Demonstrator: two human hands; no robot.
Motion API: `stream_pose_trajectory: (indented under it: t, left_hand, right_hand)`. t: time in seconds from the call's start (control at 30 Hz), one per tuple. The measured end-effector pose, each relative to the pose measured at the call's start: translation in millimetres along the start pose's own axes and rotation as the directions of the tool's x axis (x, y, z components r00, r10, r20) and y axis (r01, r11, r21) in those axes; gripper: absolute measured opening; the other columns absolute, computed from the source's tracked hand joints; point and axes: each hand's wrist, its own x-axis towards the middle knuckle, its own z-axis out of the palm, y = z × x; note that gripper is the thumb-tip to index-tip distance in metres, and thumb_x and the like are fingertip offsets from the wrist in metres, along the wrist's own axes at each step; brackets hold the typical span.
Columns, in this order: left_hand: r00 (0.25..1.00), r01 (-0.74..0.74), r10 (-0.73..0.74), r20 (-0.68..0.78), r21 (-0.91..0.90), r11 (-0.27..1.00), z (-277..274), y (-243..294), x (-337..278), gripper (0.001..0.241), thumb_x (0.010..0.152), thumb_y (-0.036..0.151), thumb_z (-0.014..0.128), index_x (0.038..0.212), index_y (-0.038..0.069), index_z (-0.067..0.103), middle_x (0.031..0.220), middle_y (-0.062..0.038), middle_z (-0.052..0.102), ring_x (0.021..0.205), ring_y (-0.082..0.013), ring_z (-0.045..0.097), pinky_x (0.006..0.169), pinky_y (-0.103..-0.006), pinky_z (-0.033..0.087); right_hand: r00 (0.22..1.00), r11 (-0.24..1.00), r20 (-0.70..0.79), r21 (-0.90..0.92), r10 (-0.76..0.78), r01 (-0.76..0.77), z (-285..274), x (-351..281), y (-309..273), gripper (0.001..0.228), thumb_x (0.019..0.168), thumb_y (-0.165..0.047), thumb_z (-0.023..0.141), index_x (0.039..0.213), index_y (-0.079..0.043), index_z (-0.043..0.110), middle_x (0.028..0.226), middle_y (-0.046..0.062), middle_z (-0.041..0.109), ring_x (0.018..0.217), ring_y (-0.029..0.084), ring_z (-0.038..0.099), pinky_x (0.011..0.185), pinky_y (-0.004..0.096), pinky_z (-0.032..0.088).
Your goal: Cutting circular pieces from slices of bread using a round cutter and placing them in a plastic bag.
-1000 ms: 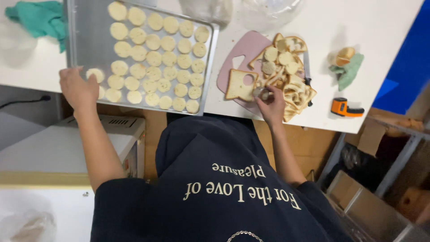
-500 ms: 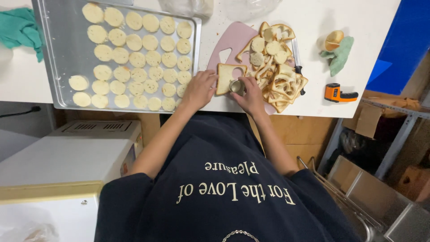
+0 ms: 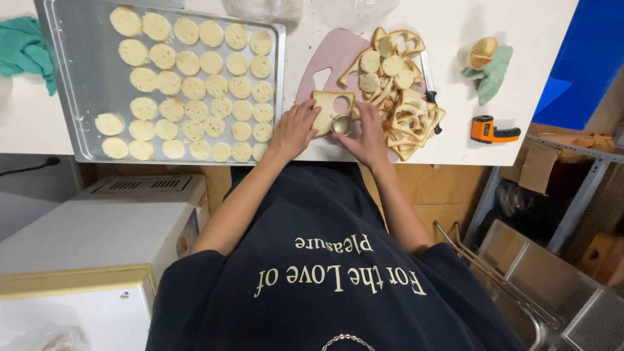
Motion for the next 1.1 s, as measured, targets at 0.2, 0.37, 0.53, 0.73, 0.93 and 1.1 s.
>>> stream_pose_trajectory:
  t: [0.2,0.37,0.53,0.73,0.93,1.1]
  left_hand:
    - [1.0,0.008,-0.009,-0.016,-0.015,1.0,-2.6,2.7,0.1,0.061,0.083,0.021,0.08,0.137,0.006,0.057,0.143,-0.009,0.053,0.119,-0.0301,0.057,0.095,-0.0435,0.049]
    - [1.0,0.031,-0.031,0.003,-0.002,1.0,-7.8,1.2,1.7,0.064,0.081,0.019,0.08,0.138,0.006,0.055,0.142,-0.009,0.053,0.121,-0.0304,0.057,0.096,-0.0436,0.049]
    - [0.999,0.041,-0.041,0.015,-0.025,0.999,-8.2,0.0,3.7,0.073,0.081,0.021,0.081,0.145,0.006,0.05,0.151,-0.009,0.047,0.125,-0.0314,0.056,0.099,-0.044,0.049]
    - [0.991,0.082,-0.078,0.111,-0.035,0.996,-8.4,-4.2,11.9,0.085,0.077,0.025,0.084,0.149,0.005,0.043,0.16,-0.009,0.039,0.129,-0.0313,0.053,0.1,-0.0444,0.047]
    - [0.986,0.097,-0.087,0.145,-0.065,0.993,-8.7,-6.3,15.4,0.094,0.075,0.03,0.087,0.152,0.007,0.04,0.159,-0.006,0.039,0.129,-0.0302,0.054,0.102,-0.0425,0.05]
    - [0.985,0.1,-0.088,0.148,-0.078,0.992,-5.1,-4.8,13.6,0.097,0.073,0.032,0.087,0.152,0.009,0.037,0.159,-0.006,0.039,0.131,-0.0301,0.054,0.101,-0.042,0.051]
  right_hand:
    - [0.98,0.99,-0.199,-0.14,0.0,-0.028,40.0,35.1,17.3,0.053,0.105,-0.022,0.061,0.153,-0.005,0.045,0.156,0.018,0.043,0.149,0.038,0.04,0.127,0.051,0.034]
    - [0.998,0.928,0.003,-0.367,0.066,-0.06,63.5,62.1,15.5,0.067,0.104,-0.032,0.05,0.161,-0.002,0.029,0.171,0.015,0.023,0.16,0.037,0.011,0.124,0.066,0.013]
    - [1.0,0.916,-0.024,-0.401,-0.011,0.0,64.3,61.6,8.2,0.068,0.104,-0.035,0.051,0.159,-0.002,0.031,0.169,0.016,0.025,0.158,0.038,0.013,0.124,0.063,0.012]
    - [0.997,0.908,0.018,-0.412,-0.078,0.078,62.4,59.7,9.1,0.065,0.106,-0.035,0.049,0.159,-0.001,0.033,0.168,0.015,0.029,0.159,0.035,0.017,0.127,0.057,0.012]
    - [0.998,0.912,-0.058,-0.409,-0.018,-0.007,74.3,59.3,22.4,0.061,0.107,-0.032,0.046,0.159,-0.003,0.035,0.169,0.013,0.03,0.16,0.034,0.018,0.128,0.055,0.014]
    - [0.976,0.932,-0.177,-0.317,0.125,-0.176,74.4,53.1,13.8,0.061,0.105,-0.03,0.045,0.159,-0.003,0.033,0.169,0.014,0.029,0.16,0.037,0.016,0.128,0.055,0.014]
